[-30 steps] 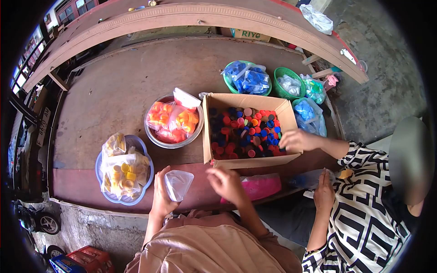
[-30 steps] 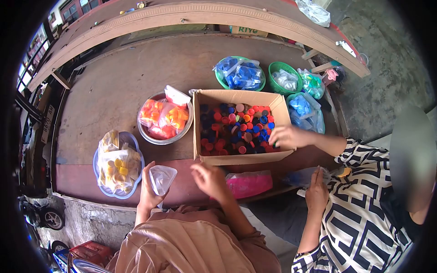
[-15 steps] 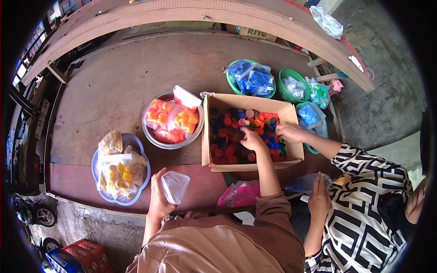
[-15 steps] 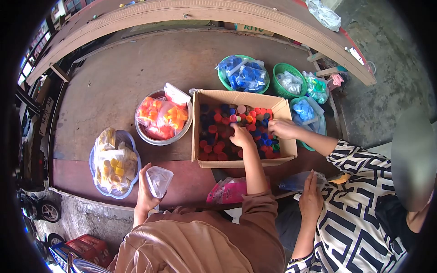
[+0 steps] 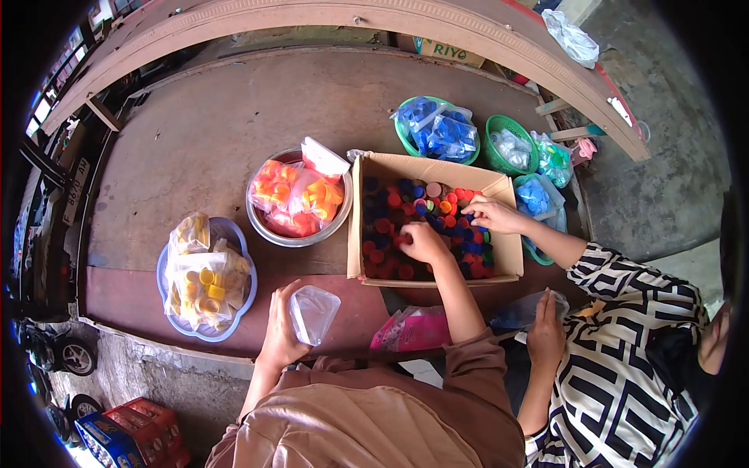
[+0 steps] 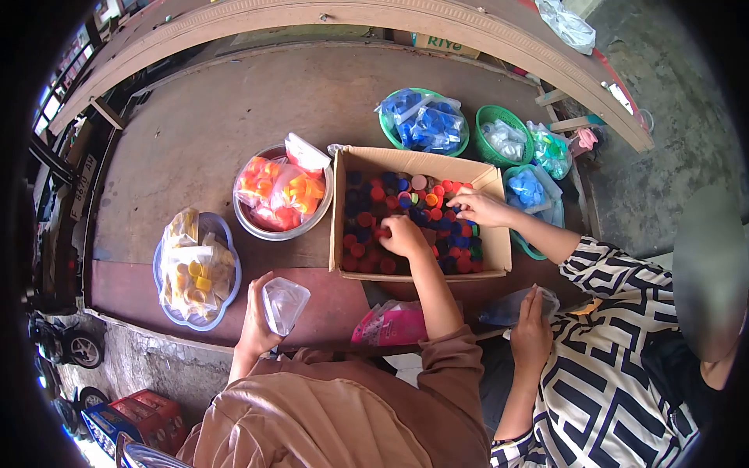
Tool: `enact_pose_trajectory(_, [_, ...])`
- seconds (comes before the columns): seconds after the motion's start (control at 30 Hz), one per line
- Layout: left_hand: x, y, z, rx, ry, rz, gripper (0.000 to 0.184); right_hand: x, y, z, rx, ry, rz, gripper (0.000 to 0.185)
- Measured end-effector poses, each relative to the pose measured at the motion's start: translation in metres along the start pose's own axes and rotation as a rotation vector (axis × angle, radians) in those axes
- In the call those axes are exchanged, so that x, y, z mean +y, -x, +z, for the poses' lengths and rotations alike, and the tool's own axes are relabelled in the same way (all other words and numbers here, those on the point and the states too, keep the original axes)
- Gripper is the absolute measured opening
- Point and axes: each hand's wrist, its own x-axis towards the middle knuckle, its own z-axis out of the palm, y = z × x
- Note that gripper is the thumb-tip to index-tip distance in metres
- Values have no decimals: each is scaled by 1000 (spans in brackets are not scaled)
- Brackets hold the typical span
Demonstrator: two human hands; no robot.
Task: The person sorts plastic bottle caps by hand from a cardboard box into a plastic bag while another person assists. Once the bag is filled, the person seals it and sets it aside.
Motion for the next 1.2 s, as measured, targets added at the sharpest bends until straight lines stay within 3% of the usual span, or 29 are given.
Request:
enact_pose_trajectory(0.07, [2,2,-1,9,-1,-11,84,-1,-4,-5,106,-128,2,18])
enact_pose_trajectory(0.2, [1,8,-2,10,19,-29,84,-8,-1,-13,44,-152,131,16])
enact_pose_trajectory(0.3, [3,5,-3,4,20,-18,84,6,0,-1,192,-147,26,21])
enact_pose_trajectory(0.37, [2,1,1,-5,19,2,84,6,0,-6,168,-209,110,22])
enact_pose_trajectory(0.47, [11,-8,1,-18,11,60,85,-15,3,-22,122,-651,187,18])
enact_pose_trajectory(0.57, [11,-12,3,-27,60,56,84,-43,15,-29,174,-1017,124,19])
enact_pose_trajectory(0.7, [13,-11,8,-39,50,42,84,-118,45,-30,430,-1058,-173,12])
enact_pose_trajectory(0.9, [8,-6,15,-76,54,76,85,-194,75,-18,249,-364,-476,34])
enact_pose_trajectory(0.97, [7,-3,14,-82,42,70,85,-190,75,-24,193,-584,-377,33])
enact_pose_trajectory(1.03, [7,3,13,-66,27,37,84,-168,62,-33,357,-599,-311,23])
enact_pose_trajectory(1.1, [5,7,13,-64,37,23,84,-127,45,-40,405,-386,-43,12])
enact_pose_trajectory(1.2, [9,8,12,-62,55,12,84,-50,22,-27,304,-16,78,6])
